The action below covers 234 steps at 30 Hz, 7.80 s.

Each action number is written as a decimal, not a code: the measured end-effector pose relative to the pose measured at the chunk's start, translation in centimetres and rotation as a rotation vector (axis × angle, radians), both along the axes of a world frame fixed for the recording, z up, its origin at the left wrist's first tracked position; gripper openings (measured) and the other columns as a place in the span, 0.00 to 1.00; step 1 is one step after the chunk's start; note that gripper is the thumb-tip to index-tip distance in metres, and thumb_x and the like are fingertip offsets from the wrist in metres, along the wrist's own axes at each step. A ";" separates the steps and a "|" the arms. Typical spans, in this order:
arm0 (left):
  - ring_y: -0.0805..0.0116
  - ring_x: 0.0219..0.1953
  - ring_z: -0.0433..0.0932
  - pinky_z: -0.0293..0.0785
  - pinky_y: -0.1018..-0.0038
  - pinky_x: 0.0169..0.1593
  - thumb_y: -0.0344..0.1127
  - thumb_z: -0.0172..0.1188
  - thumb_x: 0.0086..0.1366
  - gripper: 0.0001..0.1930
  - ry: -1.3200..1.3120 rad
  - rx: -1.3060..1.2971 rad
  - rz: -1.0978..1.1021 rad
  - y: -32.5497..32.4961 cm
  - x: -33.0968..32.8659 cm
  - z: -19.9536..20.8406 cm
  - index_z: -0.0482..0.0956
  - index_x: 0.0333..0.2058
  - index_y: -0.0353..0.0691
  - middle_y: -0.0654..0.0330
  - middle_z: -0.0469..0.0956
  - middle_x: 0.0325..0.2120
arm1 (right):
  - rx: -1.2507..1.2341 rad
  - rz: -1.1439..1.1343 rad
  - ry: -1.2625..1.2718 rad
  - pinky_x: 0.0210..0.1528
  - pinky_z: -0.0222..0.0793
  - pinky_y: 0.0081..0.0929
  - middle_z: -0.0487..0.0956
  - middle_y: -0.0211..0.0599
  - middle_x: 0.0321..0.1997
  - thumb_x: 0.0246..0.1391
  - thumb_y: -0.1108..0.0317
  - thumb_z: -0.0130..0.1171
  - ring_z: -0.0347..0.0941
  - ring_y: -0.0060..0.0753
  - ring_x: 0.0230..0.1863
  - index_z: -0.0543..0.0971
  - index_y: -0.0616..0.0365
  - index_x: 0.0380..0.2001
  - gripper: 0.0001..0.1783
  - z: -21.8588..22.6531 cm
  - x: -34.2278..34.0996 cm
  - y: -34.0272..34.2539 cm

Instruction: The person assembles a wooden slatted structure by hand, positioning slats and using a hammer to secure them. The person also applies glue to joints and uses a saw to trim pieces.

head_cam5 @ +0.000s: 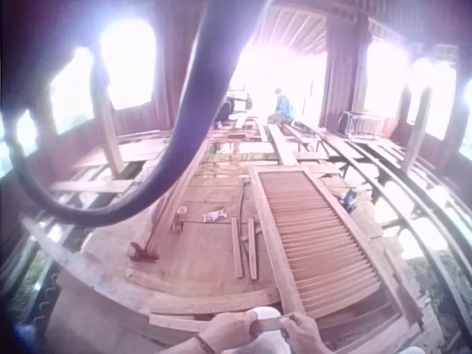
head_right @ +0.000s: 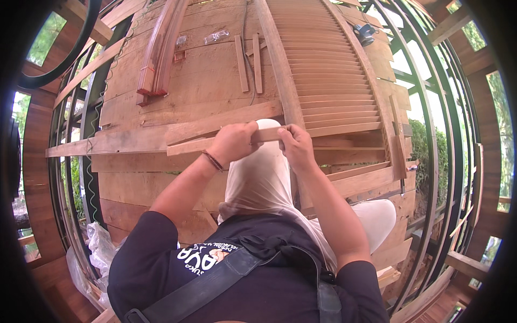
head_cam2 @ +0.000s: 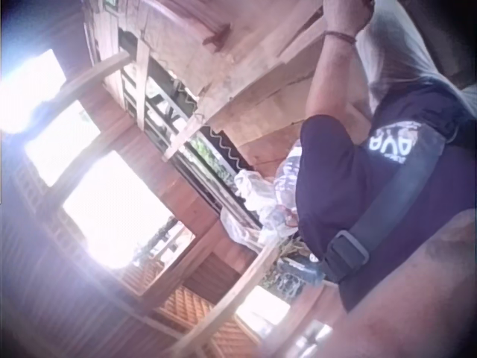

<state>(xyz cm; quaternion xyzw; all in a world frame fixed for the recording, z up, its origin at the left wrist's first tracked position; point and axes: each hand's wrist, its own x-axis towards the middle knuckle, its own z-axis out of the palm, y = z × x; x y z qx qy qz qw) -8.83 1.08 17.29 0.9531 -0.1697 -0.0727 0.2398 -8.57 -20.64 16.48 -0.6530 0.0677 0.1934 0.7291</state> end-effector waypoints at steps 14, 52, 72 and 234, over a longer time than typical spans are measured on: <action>0.46 0.48 0.80 0.78 0.59 0.50 0.40 0.69 0.64 0.21 -0.111 -0.289 -0.048 5.3 6.3 -4.7 0.79 0.53 0.41 0.51 0.79 0.44 | -0.014 -0.025 0.058 0.19 0.57 0.16 0.73 0.23 0.23 0.69 0.61 0.59 0.63 0.13 0.20 0.78 0.54 0.34 0.10 -6.1 7.6 7.1; 0.44 0.53 0.78 0.74 0.56 0.58 0.45 0.70 0.62 0.25 -0.204 0.048 0.006 5.5 10.6 -16.8 0.79 0.52 0.34 0.46 0.81 0.48 | -1.296 -0.830 0.640 0.51 0.76 0.54 0.83 0.54 0.42 0.58 0.60 0.58 0.80 0.60 0.48 0.81 0.59 0.41 0.14 -26.1 -40.6 -24.7; 0.46 0.57 0.77 0.73 0.56 0.61 0.48 0.47 0.73 0.21 0.044 -0.006 0.160 3.7 10.3 -14.2 0.81 0.53 0.43 0.47 0.80 0.54 | -1.489 -0.823 0.058 0.35 0.70 0.40 0.77 0.37 0.29 0.63 0.62 0.60 0.73 0.40 0.29 0.80 0.56 0.38 0.09 -21.0 -43.2 -32.5; 0.48 0.57 0.73 0.71 0.58 0.62 0.63 0.65 0.64 0.31 -0.086 0.097 0.093 3.6 9.5 -12.7 0.82 0.55 0.44 0.49 0.77 0.48 | -0.483 -0.381 -0.362 0.26 0.60 0.24 0.70 0.26 0.19 0.61 0.71 0.66 0.63 0.17 0.22 0.80 0.63 0.30 0.08 0.9 -14.1 -6.0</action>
